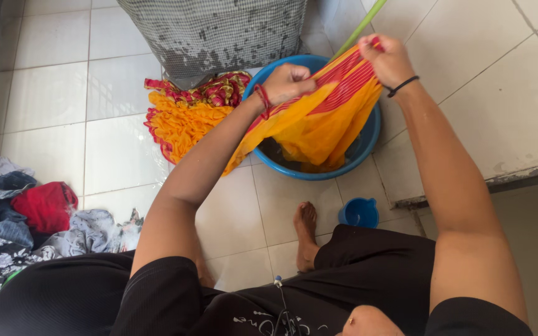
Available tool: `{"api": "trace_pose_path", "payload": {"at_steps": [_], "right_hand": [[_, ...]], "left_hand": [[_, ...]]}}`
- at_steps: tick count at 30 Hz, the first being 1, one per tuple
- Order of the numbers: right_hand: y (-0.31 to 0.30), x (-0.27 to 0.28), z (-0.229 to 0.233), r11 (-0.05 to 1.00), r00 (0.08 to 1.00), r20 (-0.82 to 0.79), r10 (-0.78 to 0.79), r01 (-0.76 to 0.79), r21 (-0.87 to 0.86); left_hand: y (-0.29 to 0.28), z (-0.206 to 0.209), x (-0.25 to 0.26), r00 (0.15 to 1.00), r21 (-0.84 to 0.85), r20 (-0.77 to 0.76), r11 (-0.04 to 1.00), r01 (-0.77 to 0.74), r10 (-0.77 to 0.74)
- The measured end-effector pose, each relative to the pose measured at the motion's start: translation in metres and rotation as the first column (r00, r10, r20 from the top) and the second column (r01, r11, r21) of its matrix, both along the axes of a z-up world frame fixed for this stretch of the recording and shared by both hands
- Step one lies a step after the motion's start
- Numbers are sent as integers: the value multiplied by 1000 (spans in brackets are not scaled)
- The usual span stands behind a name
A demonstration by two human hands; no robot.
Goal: The person washes a yellow and red patterned cloth by hand, pouring water from a blue cup and rinsing it under a hose in a blue basin. They then pick up a red garment from a pile of clothes and place it on the floor.
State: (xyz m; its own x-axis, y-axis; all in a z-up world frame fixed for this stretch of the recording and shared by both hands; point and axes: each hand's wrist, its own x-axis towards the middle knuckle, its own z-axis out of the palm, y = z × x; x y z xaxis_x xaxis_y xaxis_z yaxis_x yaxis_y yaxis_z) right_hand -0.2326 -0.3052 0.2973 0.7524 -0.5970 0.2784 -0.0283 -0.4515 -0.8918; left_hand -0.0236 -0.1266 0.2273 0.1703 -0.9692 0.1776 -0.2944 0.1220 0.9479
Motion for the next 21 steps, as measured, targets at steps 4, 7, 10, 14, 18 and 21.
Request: {"api": "trace_pose_path", "payload": {"at_steps": [4,7,10,14,18,21], "right_hand": [[-40,-13,-7,983,988,80,-133,121,140],[-86,-31,-20,968,961,180,-209,178,176],[-146,-63,-37,932,902,291,-320,246,265],[-216,-114,-32,933,836,418,-354,346,98],[-223,-139,-27,861,750,606,-267,-97,499],[-225,-142,-31,848,751,618,-234,-153,507]], "left_hand": [[28,-16,29,999,24,9,999,49,-49],[52,-40,55,993,-12,87,996,85,-83],[91,-70,75,992,41,94,996,78,-82],[138,-112,105,999,125,14,992,28,-30],[171,-152,129,976,375,-133,920,-114,175],[173,-181,114,866,154,441,931,-331,235]]}}
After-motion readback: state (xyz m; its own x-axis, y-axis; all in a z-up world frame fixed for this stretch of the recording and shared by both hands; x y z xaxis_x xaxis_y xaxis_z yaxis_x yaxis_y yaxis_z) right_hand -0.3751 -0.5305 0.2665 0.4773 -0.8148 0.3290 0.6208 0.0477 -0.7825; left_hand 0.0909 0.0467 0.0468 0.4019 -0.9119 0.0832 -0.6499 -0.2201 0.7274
